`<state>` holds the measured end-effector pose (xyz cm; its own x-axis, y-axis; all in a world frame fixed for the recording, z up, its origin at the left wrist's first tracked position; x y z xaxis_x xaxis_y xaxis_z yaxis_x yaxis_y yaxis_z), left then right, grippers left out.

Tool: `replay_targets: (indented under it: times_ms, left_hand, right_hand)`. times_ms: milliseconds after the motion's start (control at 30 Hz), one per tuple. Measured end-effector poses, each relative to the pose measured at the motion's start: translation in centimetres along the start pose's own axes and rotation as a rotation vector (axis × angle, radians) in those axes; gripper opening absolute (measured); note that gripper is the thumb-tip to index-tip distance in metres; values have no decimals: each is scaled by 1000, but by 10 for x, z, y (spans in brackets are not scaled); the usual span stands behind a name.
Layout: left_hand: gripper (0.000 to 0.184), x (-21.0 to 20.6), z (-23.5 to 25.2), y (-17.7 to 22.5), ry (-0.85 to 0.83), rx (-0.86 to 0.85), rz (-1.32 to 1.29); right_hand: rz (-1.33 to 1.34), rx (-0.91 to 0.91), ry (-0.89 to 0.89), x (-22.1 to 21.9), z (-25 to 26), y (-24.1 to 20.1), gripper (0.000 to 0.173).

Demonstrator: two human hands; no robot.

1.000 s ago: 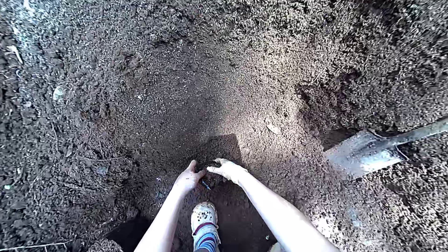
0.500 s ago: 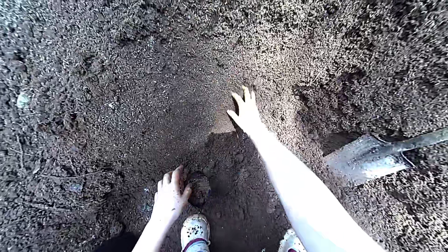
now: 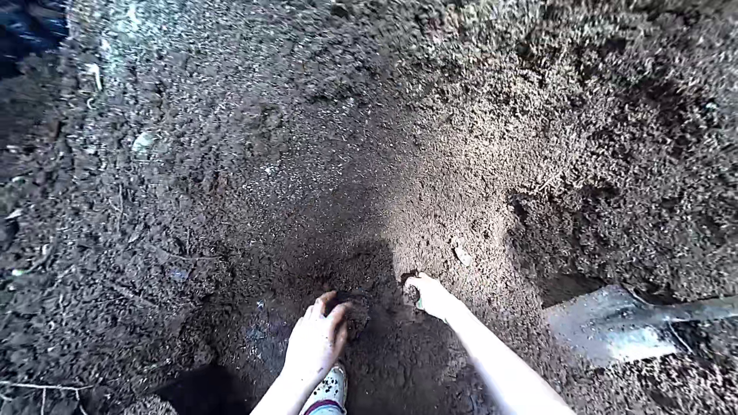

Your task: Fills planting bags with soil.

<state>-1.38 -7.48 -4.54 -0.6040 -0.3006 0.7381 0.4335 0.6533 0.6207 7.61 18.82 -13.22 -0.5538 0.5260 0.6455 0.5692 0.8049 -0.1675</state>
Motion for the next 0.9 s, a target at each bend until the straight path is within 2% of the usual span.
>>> replay_targets:
  times_ms: [100,233,333,433,533,633,700,800,867,900]
  left_hand:
    - [51,-15,-1,-7,-187,149,-75]
    - [61,-22,-3,-9,-110,98,-337]
    - [59,-16,-5,-13,-61,91,-466]
    - [61,-15,-7,-16,-51,96,-534]
    - [66,-15,-5,-18,-25,93,-579]
    - [67,-16,-3,-18,-35,101,-563]
    - [68,-16,-1,-17,-55,111,-541]
    - [69,-17,-1,-16,-99,116,-502]
    - [70,-18,-3,-12,-133,118,-449]
    - [69,-19,-4,-9,-145,114,-409]
  right_hand:
    - [80,160,52,37,-55,-66,58]
    - [146,286,40,42,-107,-156,58]
    - [88,223,-17,25,-110,-194,64]
    - [123,163,34,10,-106,-201,66]
    - [147,162,219,-2,-104,-201,47]
    - [134,194,289,-18,-96,-195,43]
    - [128,266,279,-17,-99,-192,46]
    - [-10,309,387,-19,-114,-180,62]
    - [-126,153,237,-39,-109,-168,68]
    - [-163,78,151,-50,-103,-162,66]
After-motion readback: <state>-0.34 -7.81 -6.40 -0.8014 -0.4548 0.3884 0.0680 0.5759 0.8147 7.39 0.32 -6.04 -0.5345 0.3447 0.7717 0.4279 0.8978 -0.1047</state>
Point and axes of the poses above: each hand's wrist, its own z-axis towards the middle knuckle, its own x-axis out of the back of the hand, y = z × x, the point moved 9 cm from there along z, towards the middle knuckle, and after that the axes turned 1 degree about -z, right-handed, at the moved point
